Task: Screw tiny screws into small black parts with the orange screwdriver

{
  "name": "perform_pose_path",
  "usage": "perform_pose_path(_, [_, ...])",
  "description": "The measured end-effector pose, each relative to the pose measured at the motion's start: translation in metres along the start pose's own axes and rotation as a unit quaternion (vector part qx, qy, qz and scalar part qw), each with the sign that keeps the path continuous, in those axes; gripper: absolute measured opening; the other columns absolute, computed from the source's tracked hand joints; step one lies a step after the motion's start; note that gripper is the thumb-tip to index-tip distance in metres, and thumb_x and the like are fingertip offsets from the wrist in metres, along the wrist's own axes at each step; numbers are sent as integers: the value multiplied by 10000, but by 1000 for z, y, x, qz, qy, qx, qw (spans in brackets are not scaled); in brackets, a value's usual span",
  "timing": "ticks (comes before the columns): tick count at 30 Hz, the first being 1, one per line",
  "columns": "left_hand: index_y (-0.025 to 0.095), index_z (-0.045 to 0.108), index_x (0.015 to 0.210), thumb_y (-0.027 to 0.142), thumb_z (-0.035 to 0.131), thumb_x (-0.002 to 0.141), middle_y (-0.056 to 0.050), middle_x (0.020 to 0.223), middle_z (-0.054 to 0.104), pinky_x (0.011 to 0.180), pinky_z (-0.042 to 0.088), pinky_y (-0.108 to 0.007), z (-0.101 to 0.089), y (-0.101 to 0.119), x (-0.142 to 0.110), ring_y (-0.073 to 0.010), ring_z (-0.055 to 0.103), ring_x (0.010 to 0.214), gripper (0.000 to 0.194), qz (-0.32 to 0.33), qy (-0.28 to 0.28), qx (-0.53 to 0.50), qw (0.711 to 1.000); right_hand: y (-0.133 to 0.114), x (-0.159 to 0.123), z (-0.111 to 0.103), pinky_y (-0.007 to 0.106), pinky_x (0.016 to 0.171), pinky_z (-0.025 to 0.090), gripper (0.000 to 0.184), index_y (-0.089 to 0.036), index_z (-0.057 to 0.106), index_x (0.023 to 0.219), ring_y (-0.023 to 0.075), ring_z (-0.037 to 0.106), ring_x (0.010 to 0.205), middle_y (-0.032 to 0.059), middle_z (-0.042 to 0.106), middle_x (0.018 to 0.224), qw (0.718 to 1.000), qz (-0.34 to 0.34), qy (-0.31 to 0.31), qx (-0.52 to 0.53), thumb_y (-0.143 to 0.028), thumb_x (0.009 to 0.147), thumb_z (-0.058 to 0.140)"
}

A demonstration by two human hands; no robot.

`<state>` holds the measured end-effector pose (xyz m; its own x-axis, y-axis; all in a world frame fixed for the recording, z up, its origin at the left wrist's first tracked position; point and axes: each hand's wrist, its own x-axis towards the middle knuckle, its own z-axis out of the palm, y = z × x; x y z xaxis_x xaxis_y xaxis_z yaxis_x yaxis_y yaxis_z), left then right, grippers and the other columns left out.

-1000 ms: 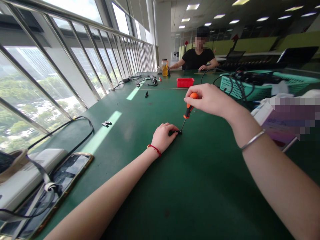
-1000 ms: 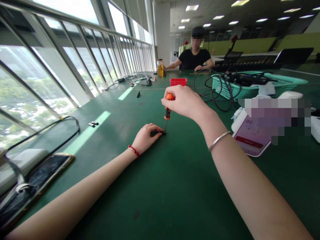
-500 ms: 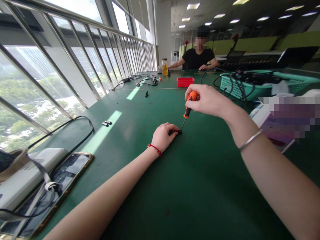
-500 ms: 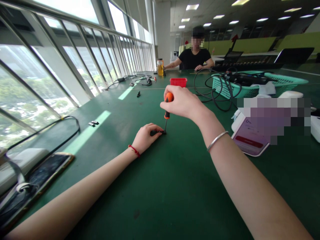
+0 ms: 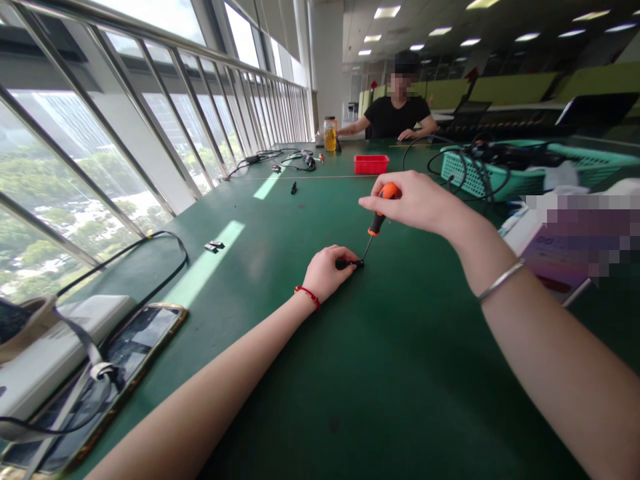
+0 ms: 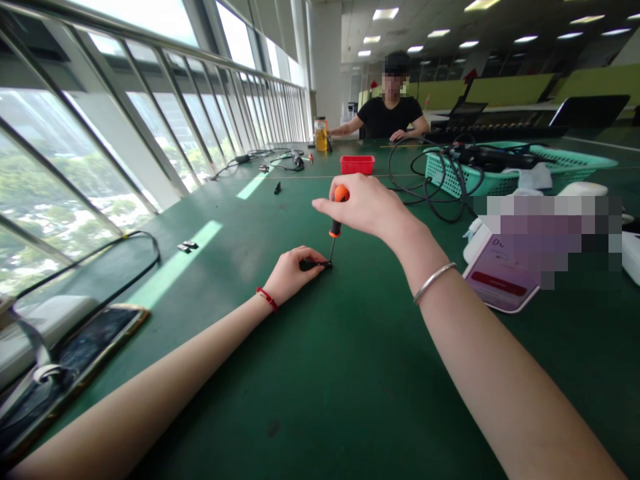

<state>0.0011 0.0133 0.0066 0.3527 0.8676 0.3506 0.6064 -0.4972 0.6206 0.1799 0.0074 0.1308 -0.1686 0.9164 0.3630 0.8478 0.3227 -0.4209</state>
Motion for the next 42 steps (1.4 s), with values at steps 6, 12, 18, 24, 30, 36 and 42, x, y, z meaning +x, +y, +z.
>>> perform_pose_path(6, [194,703,827,162,620,737,-12,849,669,751,503,-273,-1,1,0,-147,619,783,127,3,0,-7,1000,0,-1,-1,287,528,319,245,-216,615,706,130,449,548,11,578,646,1000,-6,14,6,-447,755,553])
perform_pose_path(12, [192,701,828,161,621,731,-11,842,664,744,502,-271,-1,-1,0,-143,612,772,130,11,1,-8,1000,-3,-2,-3,288,542,325,279,-218,618,704,140,468,575,11,581,651,1000,-8,0,-6,-490,739,565])
perform_pose_path(18, [184,682,794,144,624,708,-7,841,673,747,501,-270,-1,1,0,-145,617,779,111,-4,-3,-10,1000,-7,-4,-7,287,544,319,208,-217,648,710,151,469,604,19,577,647,1000,-6,5,-23,-418,719,594])
perform_pose_path(24, [183,675,812,148,619,720,-17,864,678,766,509,-272,1,-1,0,-154,623,818,113,-7,-5,-7,1000,-11,-6,-5,283,556,330,262,-213,647,725,147,497,610,15,594,675,999,-23,-24,-13,-465,727,575])
perform_pose_path(30, [172,665,822,124,623,714,-21,867,677,773,511,-282,1,0,1,-158,623,826,125,-9,-7,-10,1000,-14,-7,-4,290,570,336,171,-225,646,739,157,515,637,14,617,718,999,-28,-21,-34,-380,716,579])
perform_pose_path(36, [166,667,816,116,629,713,-23,860,677,779,510,-282,1,-2,2,-153,623,814,121,-13,-10,-23,1000,-14,-6,-2,298,566,327,307,-227,619,742,164,506,618,24,603,692,999,0,-13,-44,-517,764,519])
perform_pose_path(42, [169,675,829,140,639,719,-28,885,663,792,503,-292,2,-3,2,-165,616,842,120,-21,-10,-25,999,-15,-7,-1,277,575,327,172,-229,632,781,143,496,622,1,602,713,999,-21,-14,-34,-375,706,580])
